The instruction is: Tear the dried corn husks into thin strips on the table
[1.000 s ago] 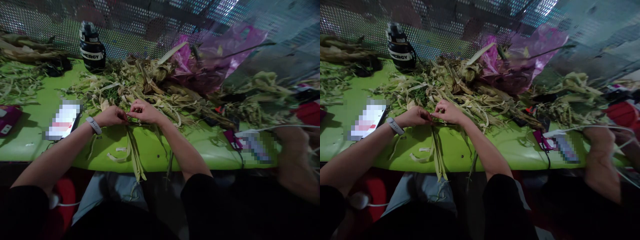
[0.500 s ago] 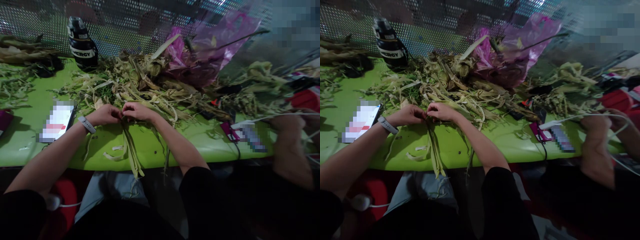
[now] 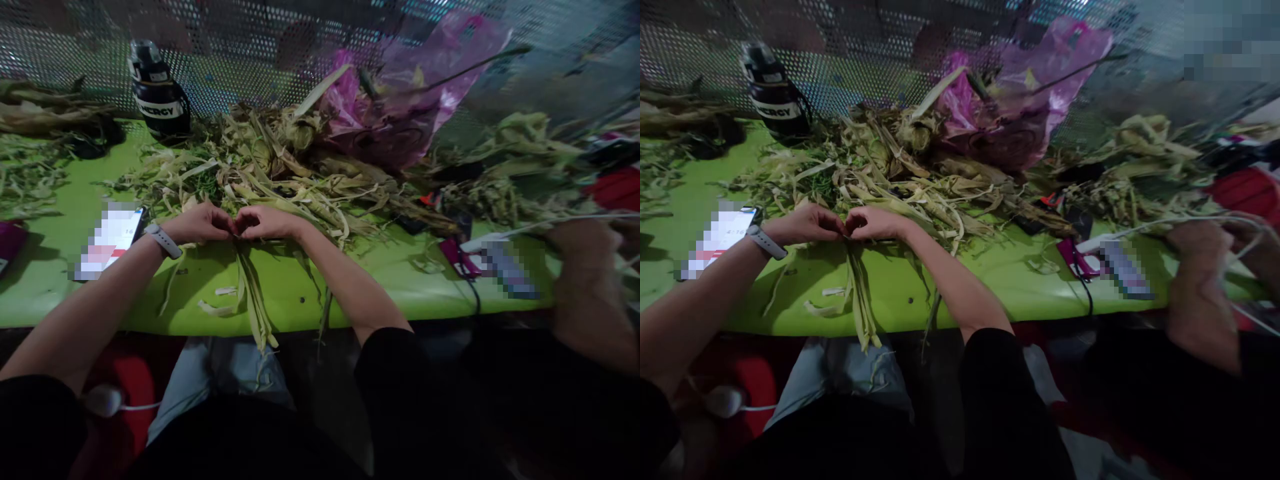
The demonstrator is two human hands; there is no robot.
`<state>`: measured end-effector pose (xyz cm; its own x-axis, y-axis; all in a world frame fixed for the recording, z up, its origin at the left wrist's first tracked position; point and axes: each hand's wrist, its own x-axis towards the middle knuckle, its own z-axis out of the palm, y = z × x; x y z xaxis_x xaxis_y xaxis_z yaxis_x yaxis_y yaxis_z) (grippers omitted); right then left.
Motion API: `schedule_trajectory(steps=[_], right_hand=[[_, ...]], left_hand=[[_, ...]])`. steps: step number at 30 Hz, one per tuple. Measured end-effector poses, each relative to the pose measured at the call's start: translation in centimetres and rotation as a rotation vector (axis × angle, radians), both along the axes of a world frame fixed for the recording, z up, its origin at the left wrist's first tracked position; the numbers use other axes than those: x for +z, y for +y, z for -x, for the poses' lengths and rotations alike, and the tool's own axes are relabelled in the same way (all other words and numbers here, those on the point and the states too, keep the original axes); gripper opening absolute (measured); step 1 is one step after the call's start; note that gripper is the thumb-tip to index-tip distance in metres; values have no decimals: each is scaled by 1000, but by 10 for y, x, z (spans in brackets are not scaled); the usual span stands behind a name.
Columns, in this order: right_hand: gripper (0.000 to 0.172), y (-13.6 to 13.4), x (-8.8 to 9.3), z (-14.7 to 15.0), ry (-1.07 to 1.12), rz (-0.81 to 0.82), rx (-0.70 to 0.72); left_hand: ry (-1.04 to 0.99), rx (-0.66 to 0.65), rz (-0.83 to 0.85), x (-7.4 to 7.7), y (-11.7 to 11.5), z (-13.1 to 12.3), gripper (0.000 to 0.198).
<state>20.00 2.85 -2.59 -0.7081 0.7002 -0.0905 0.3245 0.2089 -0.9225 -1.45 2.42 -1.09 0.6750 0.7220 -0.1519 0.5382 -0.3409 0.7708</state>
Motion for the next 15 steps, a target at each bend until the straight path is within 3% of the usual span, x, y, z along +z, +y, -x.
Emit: schedule_trajectory(steps=[5, 11, 15], right_hand=[[26, 2, -3, -1, 9, -20, 25], [24, 4, -5, 1, -10, 40, -60], [19, 3, -4, 3, -31, 80, -74]], left_hand=[[43, -13, -142, 4, -6, -4, 30], [205, 52, -671, -6, -27, -13, 27], [211, 5, -940, -20, -31, -10, 24]])
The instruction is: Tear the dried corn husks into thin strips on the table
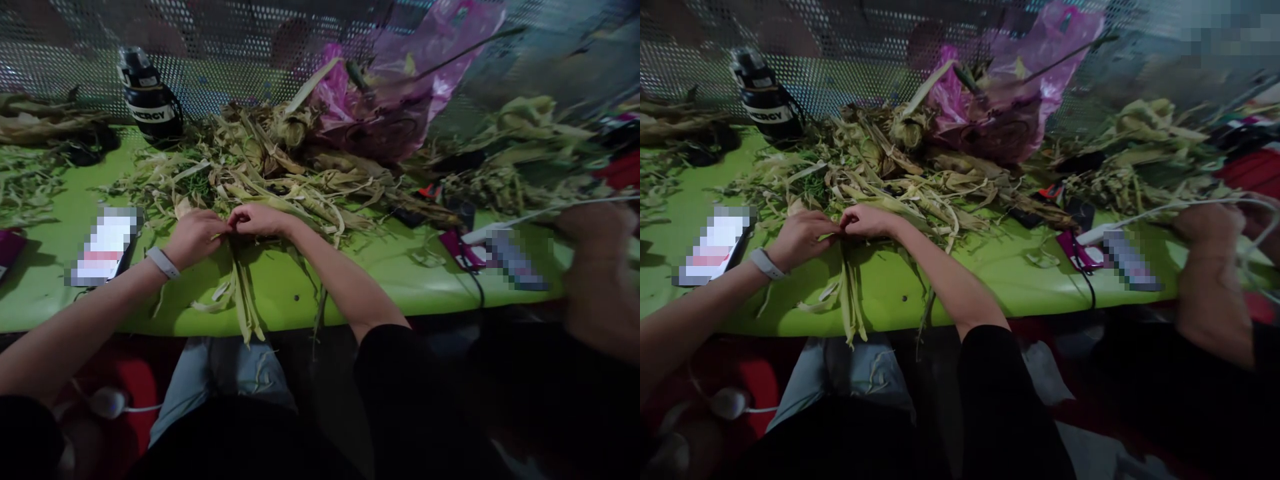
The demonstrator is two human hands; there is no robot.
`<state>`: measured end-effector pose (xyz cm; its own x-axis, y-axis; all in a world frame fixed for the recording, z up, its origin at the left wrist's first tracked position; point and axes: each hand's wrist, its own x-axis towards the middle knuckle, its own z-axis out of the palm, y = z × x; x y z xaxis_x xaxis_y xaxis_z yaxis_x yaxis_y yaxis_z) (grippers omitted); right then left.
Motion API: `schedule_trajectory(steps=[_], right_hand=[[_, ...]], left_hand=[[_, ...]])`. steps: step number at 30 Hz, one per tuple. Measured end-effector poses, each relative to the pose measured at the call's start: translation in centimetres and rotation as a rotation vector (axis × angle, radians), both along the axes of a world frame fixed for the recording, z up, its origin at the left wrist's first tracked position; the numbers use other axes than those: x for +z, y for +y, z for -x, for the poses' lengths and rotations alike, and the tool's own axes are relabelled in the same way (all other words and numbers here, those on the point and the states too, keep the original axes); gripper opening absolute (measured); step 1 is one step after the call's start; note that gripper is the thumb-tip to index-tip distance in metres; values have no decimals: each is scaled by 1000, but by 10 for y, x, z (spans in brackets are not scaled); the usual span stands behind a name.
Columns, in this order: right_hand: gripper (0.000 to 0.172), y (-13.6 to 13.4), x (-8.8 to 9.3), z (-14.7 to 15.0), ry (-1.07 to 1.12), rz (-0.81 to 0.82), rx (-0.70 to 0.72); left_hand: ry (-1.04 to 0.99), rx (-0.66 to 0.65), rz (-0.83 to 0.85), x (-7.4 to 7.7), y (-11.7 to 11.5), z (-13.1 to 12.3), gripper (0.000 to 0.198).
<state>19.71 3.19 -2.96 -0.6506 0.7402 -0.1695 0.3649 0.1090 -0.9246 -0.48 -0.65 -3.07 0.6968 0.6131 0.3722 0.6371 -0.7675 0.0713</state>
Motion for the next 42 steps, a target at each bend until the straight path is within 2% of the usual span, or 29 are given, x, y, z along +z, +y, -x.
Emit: schedule_trajectory(steps=[4, 10, 13, 18, 21, 25, 29, 34, 36, 39, 42], right_hand=[[17, -2, 3, 1, -10, 18, -46], [13, -1, 0, 3, 9, 49, -104], [12, 0, -4, 3, 31, 67, -62], [15, 0, -6, 1, 90, 63, 74], [15, -1, -5, 1, 80, 71, 120], [12, -2, -3, 0, 62, 53, 150], [13, -1, -5, 2, 55, 54, 126], [10, 2, -8, 4, 183, 2, -104], [16, 3, -8, 4, 213, -11, -95], [26, 3, -9, 3, 197, 7, -7], [26, 3, -8, 3, 192, 35, 13]], left_hand=[[-26, -60, -154, -13, -1, 6, 27], [-87, 15, -343, -20, -2, 7, 23], [-103, 82, -315, -21, 1, 7, 23], [-133, 216, -139, -22, 5, 8, 28], [-152, 247, -59, -22, 6, 7, 30], [-144, 290, -57, -20, 6, 6, 32], [-148, 269, -64, -20, 6, 7, 31], [-217, 236, -88, -20, 6, 12, 26], [-233, 218, -93, -20, 6, 13, 24], [-216, 201, -134, -19, 7, 14, 22], [-195, 146, -179, -17, 8, 16, 22]])
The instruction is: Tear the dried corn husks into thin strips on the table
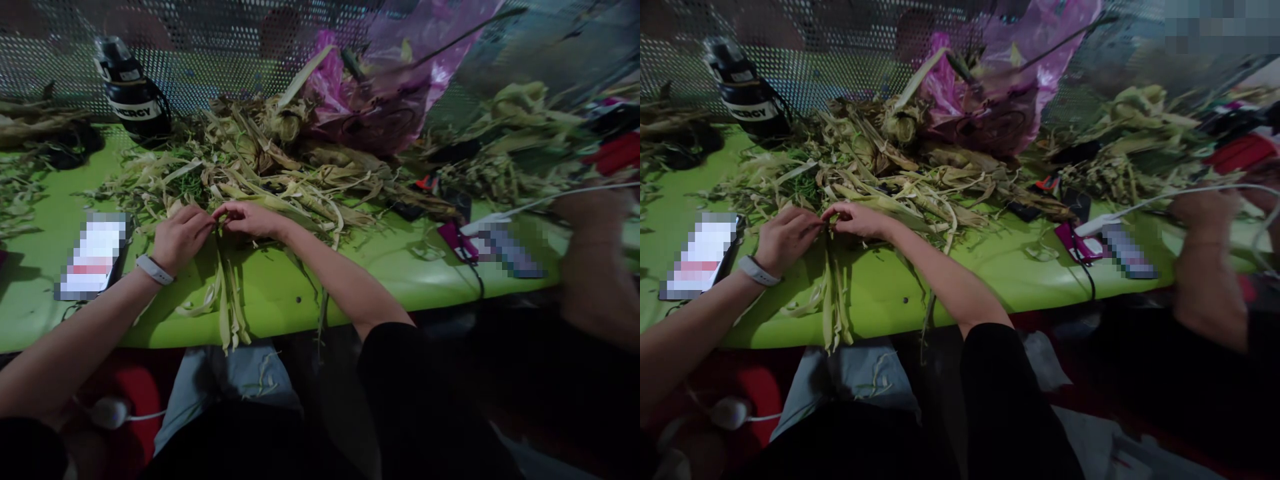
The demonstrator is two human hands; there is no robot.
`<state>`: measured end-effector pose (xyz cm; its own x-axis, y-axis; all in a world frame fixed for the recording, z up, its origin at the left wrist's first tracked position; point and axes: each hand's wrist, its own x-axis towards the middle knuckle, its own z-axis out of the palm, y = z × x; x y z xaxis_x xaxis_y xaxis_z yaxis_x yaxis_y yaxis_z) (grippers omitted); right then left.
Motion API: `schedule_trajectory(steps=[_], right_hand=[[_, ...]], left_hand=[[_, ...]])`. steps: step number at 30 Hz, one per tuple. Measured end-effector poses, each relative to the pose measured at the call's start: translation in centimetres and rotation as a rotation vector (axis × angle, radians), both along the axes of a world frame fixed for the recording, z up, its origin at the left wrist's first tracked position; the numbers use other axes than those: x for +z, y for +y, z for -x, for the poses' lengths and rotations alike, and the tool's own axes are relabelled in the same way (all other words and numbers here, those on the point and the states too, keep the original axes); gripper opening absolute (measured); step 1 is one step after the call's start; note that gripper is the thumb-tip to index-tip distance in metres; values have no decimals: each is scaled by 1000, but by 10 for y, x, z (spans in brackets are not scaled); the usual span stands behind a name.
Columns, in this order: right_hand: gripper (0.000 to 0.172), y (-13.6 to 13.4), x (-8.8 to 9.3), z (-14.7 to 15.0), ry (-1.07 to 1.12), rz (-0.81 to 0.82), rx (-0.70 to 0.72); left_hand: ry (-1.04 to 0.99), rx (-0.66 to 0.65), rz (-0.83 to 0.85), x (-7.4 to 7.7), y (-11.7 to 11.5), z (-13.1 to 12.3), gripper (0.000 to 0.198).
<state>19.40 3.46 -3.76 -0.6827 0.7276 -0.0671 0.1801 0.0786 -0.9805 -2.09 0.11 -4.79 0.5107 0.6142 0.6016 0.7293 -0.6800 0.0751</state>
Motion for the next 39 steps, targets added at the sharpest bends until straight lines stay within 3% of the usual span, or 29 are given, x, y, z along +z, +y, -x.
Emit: schedule_trajectory(steps=[8, 13, 17, 24, 28, 34, 39], right_hand=[[9, -5, 6, 3, -32, 56, -75], [14, -3, 0, 3, 47, -43, -65], [14, 0, -5, 2, 54, -21, -69], [17, 3, -8, 1, 47, -73, -72], [13, 3, -6, 2, 2, -98, -81], [16, 5, 1, -6, -156, -230, -70], [15, 4, 17, -19, -465, -532, -95]], left_hand=[[1, -104, -64, 2, 1, 1, 20], [-26, -76, -17, -1, 2, 1, 20], [-28, -58, 35, -2, 2, 2, 21], [-1, -97, -31, -1, 1, 0, 22], [32, -196, -31, 1, 3, 1, 22], [-149, -333, 230, 5, 3, 4, 20], [-94, -379, 419, 12, 5, 9, 24]])
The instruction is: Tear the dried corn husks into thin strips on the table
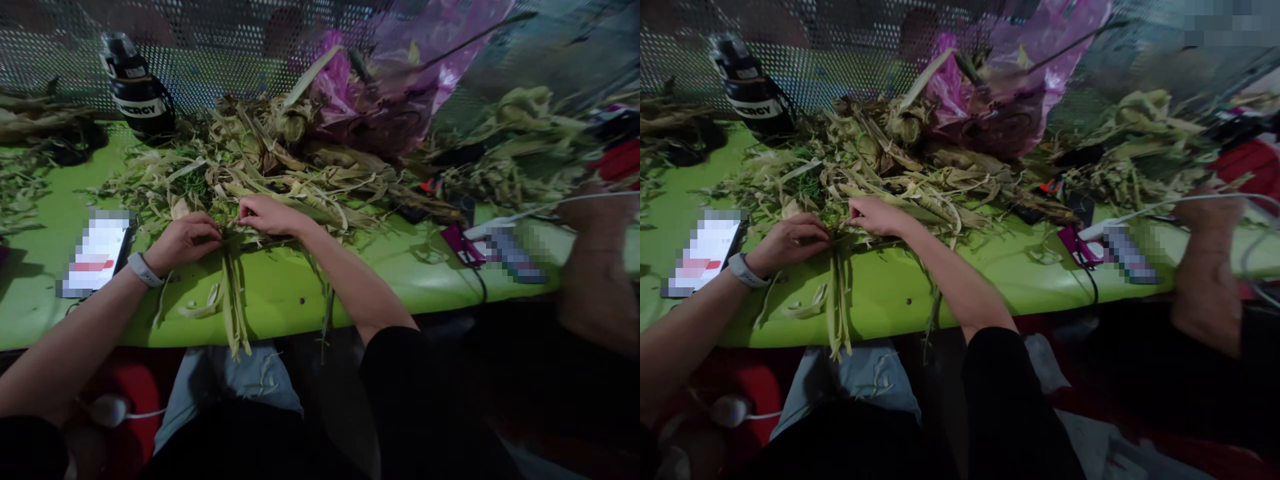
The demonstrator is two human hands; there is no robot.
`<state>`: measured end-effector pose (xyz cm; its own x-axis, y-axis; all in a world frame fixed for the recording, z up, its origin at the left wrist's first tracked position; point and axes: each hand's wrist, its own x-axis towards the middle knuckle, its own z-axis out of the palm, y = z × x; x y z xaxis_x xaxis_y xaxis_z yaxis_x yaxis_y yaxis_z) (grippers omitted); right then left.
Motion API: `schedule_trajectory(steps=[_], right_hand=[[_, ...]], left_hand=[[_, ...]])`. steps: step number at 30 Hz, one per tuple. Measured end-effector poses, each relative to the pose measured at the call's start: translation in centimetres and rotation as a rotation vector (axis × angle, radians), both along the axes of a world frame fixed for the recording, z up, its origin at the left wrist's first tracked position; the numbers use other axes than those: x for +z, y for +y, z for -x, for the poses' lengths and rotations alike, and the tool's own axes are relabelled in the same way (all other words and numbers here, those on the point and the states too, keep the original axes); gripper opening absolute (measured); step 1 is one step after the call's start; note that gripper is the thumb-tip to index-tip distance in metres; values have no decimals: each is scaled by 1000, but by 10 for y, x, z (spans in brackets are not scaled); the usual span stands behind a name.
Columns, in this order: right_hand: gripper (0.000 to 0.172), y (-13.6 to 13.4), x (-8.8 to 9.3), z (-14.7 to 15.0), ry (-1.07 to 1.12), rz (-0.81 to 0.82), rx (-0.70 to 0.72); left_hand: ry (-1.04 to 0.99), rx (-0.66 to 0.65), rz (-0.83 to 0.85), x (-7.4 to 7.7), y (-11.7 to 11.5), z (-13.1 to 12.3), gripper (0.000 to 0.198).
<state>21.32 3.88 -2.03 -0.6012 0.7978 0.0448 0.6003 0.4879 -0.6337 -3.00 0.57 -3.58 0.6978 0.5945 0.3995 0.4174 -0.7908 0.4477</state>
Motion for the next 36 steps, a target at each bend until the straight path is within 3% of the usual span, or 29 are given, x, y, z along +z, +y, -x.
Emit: schedule_trajectory(steps=[7, 12, 18, 21, 25, 30, 33, 36], right_hand=[[10, -8, 11, 0, 3, 142, 11], [18, -13, 10, 4, 7, 188, -30], [21, -15, 5, 11, -168, 4, 34], [14, -10, -2, 9, -71, -54, 117], [18, -1, -9, 2, 96, -75, 164], [15, 5, -12, 0, 92, -115, 180], [21, 4, -11, 0, 179, -61, 120], [34, 0, -11, 3, 366, 103, -45]], left_hand=[[46, -50, 41, -2, 6, 5, 22], [51, -43, 30, -3, 3, 3, 21], [59, -66, 21, -2, 3, 4, 20], [59, -64, 24, -2, 3, 5, 20], [74, -52, 27, -2, 3, 5, 22], [123, -81, 51, 0, 5, 6, 22], [8, -27, 151, 3, 3, 6, 23], [-225, 27, 243, 7, -3, 3, 25]])
